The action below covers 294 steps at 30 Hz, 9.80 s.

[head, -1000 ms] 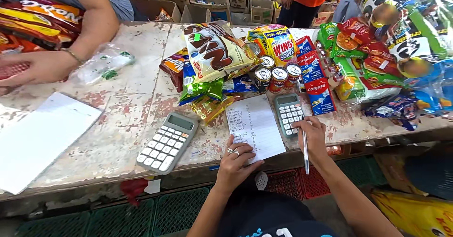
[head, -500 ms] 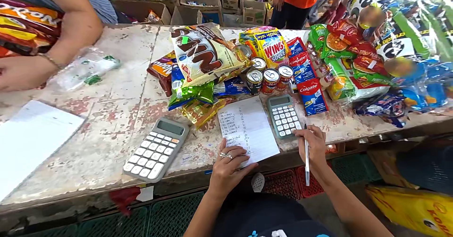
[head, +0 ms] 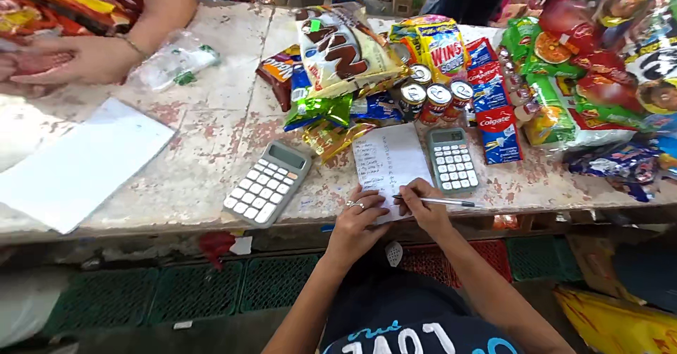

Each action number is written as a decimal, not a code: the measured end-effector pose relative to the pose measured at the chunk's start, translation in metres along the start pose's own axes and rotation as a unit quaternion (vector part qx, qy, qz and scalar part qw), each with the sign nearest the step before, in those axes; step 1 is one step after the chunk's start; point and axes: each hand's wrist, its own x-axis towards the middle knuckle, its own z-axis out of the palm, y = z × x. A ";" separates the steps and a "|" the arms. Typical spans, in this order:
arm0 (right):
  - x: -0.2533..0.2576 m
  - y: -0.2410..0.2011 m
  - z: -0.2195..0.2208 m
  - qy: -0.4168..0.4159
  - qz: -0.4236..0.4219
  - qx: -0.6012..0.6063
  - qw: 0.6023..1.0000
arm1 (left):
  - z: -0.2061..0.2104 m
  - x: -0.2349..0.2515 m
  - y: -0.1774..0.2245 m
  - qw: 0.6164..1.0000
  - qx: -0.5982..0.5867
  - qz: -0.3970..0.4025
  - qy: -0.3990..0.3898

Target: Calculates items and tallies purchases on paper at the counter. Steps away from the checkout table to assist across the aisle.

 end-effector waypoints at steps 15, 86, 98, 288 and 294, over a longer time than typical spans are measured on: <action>-0.004 0.025 0.004 0.022 -0.073 -0.123 0.989 | 0.009 -0.009 -0.007 0.998 0.019 -0.037 0.043; 0.047 0.014 -0.112 0.098 -0.094 -0.426 0.895 | -0.004 0.035 -0.024 0.975 0.082 -0.175 -0.113; 0.040 0.005 -0.112 0.071 -0.047 -0.447 0.890 | 0.011 0.043 -0.014 0.976 0.094 -0.163 -0.112; -0.036 0.023 -0.157 0.120 -0.048 -0.438 0.890 | 0.021 0.047 -0.038 0.981 0.142 -0.102 -0.079; -0.029 0.016 -0.153 0.147 -0.058 -0.398 0.904 | 0.022 0.045 -0.040 0.984 0.142 -0.090 -0.067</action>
